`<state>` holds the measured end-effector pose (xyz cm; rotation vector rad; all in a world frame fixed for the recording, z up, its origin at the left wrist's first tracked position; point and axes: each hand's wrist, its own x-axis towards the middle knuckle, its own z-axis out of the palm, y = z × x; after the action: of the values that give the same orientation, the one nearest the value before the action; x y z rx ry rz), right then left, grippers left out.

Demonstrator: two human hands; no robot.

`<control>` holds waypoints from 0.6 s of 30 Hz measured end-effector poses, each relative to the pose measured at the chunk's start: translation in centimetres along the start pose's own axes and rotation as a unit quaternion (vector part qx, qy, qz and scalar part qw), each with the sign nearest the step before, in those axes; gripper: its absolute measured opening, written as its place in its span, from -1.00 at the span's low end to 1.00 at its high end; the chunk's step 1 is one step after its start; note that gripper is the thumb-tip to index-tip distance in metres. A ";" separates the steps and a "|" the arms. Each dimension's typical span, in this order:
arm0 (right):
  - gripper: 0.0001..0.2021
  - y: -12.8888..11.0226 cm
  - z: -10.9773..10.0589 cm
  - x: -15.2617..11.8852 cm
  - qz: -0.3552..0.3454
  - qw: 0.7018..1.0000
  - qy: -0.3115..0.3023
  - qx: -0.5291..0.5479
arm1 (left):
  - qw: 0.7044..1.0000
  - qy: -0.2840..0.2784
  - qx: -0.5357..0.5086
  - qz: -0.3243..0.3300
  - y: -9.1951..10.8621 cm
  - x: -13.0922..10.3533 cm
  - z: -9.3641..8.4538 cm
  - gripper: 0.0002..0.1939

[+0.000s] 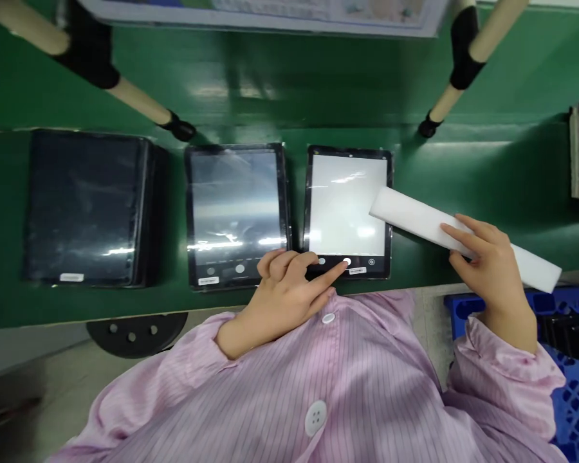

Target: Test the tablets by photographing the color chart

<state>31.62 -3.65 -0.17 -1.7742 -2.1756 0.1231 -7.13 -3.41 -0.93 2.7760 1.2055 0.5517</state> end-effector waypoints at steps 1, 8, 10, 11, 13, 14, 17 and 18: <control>-0.61 0.4 -0.2 -0.7 0.008 1.000 0.008 -0.007 | 1.000 -0.001 -0.002 0.003 0.2 0.3 0.1 -0.64; -0.48 0.6 -0.2 -1.6 0.039 0.999 -0.011 0.013 | 1.000 -0.025 0.009 0.012 0.4 0.9 -0.1 -0.67; -0.49 0.6 -0.2 -1.5 0.045 0.999 -0.019 0.015 | 1.000 0.007 0.003 0.014 0.1 0.4 -0.4 -0.66; -0.50 0.6 -0.1 -1.5 0.049 0.998 -0.020 0.016 | 1.000 0.019 -0.001 0.014 -0.1 0.2 -0.6 -0.66; -0.51 0.7 -0.1 -1.5 0.051 0.998 -0.021 0.019 | 0.999 0.036 -0.008 0.011 -0.4 -0.4 -0.8 -0.66; -0.51 0.7 -0.1 -1.5 0.051 0.998 -0.020 0.019 | 0.999 0.041 -0.011 0.008 -0.5 -0.6 -0.8 -0.67; -0.52 0.6 -0.2 -1.5 0.047 0.999 -0.015 0.016 | 0.999 0.045 -0.017 0.003 -0.5 -1.1 -0.8 -0.69; -0.52 0.6 -0.3 -1.5 0.045 0.999 -0.014 0.014 | 0.999 0.043 -0.018 0.003 -0.5 -1.2 -0.7 -0.69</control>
<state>32.49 -5.00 -0.38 -1.8656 -2.1021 0.1997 -8.52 -4.02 -0.72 2.7523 1.1913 0.6941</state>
